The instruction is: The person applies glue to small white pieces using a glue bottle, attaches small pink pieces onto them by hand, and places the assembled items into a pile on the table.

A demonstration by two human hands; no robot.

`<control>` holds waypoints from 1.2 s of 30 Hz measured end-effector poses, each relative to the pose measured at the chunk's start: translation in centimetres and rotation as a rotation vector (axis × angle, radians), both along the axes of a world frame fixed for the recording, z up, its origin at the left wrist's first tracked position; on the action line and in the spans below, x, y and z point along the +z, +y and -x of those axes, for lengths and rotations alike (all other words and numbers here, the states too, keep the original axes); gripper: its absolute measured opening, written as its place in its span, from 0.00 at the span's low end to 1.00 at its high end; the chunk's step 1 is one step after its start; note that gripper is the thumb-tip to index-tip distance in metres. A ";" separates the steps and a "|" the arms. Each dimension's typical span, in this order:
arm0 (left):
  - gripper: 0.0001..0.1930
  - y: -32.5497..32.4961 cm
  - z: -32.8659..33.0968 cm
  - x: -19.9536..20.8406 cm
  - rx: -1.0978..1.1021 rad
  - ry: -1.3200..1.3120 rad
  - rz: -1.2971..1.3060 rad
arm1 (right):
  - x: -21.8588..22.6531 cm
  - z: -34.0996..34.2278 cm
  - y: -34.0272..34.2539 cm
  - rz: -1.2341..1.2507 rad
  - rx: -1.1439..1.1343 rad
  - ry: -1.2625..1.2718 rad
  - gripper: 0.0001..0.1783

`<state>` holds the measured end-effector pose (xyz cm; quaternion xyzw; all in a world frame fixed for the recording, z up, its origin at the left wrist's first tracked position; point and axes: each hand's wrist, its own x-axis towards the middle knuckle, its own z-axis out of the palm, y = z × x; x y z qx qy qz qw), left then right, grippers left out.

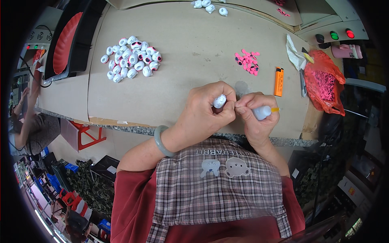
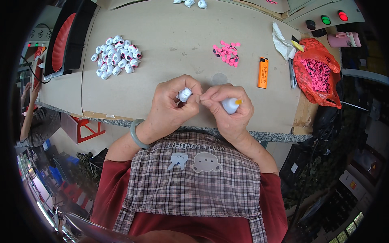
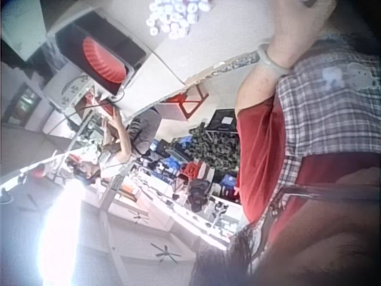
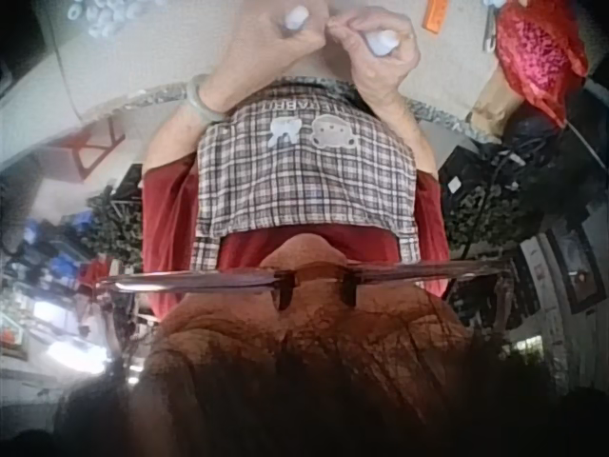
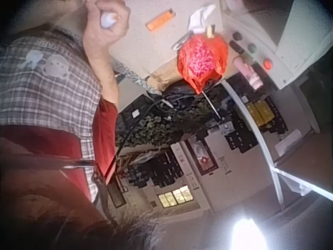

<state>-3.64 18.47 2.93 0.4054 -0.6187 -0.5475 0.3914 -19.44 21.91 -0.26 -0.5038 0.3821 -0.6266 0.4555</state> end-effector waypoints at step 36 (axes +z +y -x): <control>0.10 -0.8 0.8 -0.5 0.051 -0.108 0.551 | -0.4 1.3 -1.6 -0.492 0.513 -0.894 0.20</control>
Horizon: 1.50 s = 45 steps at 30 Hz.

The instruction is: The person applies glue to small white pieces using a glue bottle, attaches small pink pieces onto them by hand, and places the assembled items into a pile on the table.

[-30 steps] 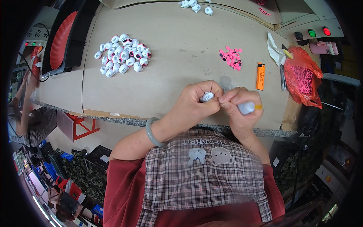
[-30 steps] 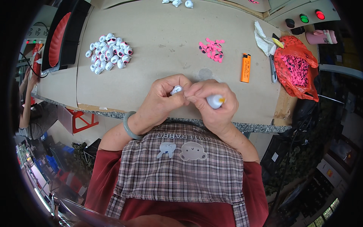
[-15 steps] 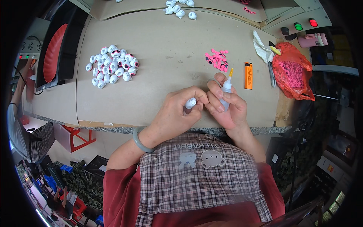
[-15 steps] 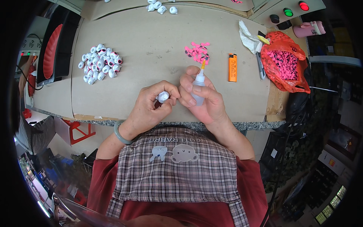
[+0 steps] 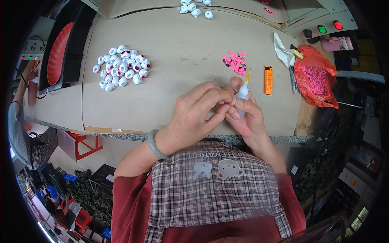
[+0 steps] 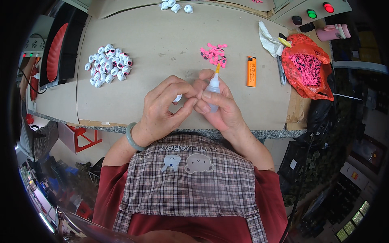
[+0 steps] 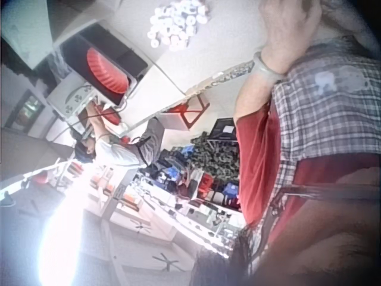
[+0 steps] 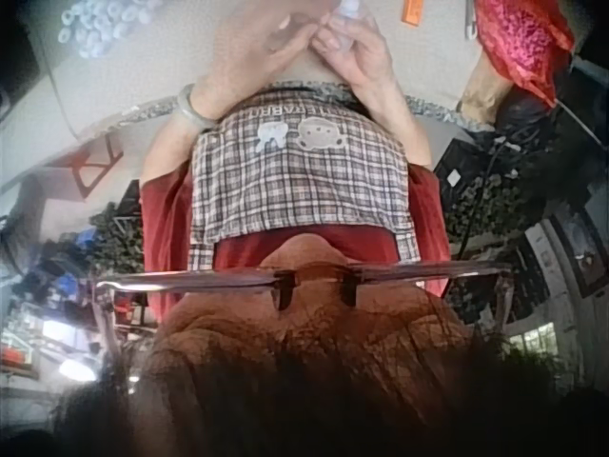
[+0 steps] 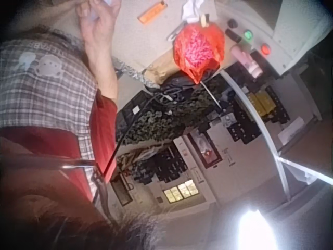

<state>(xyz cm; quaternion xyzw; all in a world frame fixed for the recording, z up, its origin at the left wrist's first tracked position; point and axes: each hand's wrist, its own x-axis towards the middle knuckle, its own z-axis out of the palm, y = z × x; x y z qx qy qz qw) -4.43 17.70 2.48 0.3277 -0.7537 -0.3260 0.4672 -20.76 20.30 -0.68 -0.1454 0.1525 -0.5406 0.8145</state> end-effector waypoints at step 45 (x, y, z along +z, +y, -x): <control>0.10 0.3 -0.5 -0.9 0.004 -0.083 0.080 | -0.6 -0.2 -0.1 0.114 -0.032 0.271 0.19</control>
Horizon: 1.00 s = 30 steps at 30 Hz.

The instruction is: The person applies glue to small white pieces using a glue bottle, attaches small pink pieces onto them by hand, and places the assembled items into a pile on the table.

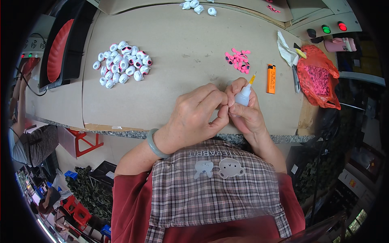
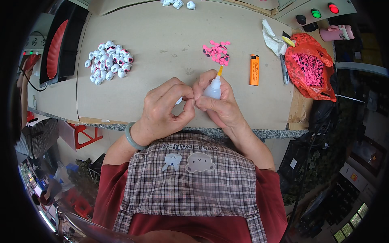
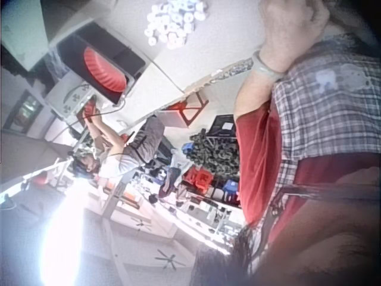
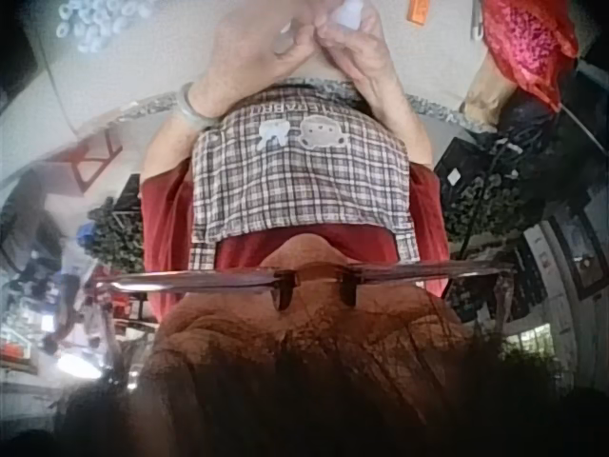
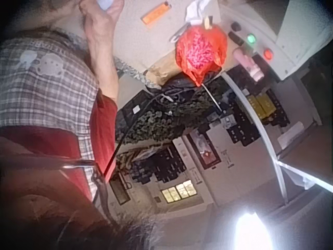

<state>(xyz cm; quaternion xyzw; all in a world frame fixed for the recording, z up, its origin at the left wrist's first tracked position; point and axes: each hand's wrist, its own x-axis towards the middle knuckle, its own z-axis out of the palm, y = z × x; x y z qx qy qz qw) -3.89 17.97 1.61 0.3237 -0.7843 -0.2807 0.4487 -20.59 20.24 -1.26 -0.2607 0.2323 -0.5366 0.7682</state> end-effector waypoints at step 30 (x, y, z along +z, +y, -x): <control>0.09 0.1 -0.3 -0.1 -0.016 -0.100 0.040 | -0.1 0.2 0.6 0.175 -0.196 0.395 0.14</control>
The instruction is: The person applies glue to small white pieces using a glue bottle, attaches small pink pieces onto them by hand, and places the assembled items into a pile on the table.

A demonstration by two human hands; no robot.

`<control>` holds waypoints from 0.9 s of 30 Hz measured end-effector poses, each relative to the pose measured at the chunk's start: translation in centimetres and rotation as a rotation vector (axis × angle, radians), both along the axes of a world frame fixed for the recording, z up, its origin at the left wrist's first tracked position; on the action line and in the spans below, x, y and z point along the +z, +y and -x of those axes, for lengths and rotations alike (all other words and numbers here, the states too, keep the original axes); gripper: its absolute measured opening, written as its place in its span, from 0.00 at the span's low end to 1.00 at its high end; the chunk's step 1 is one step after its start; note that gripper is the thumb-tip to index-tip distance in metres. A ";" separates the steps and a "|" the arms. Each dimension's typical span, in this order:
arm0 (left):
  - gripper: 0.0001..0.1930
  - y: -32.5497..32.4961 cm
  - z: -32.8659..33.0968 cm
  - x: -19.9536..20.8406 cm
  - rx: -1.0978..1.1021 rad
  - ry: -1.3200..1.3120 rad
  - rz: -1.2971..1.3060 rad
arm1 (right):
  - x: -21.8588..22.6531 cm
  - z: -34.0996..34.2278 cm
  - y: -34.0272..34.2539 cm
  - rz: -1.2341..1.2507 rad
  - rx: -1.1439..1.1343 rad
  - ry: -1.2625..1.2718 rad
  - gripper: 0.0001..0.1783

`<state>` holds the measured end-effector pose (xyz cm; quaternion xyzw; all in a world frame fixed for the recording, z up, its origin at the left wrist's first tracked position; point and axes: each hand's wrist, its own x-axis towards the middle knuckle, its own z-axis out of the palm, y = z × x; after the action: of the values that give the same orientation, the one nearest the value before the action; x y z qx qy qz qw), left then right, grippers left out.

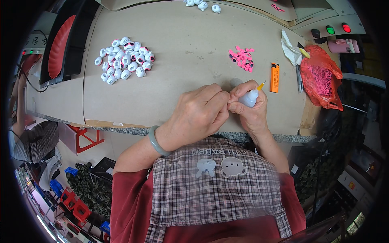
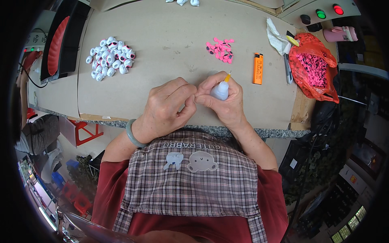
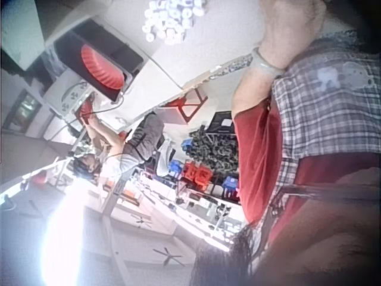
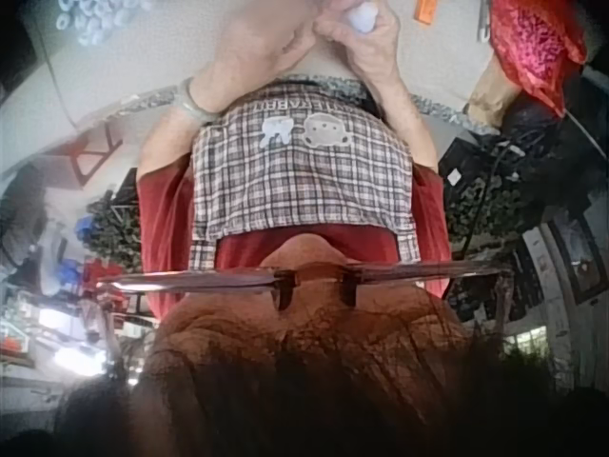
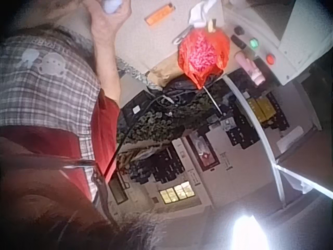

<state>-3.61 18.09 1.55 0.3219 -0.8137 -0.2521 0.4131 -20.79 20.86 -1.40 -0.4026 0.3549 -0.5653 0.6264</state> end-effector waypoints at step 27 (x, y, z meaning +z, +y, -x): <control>0.03 0.3 -0.9 1.5 -0.146 0.238 -0.620 | 2.3 0.2 0.6 0.580 -0.144 0.606 0.13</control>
<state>-2.70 18.35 3.05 0.3413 -0.6654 -0.5522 0.3687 -20.97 21.46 0.92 -0.6844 0.3764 -0.5400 0.3134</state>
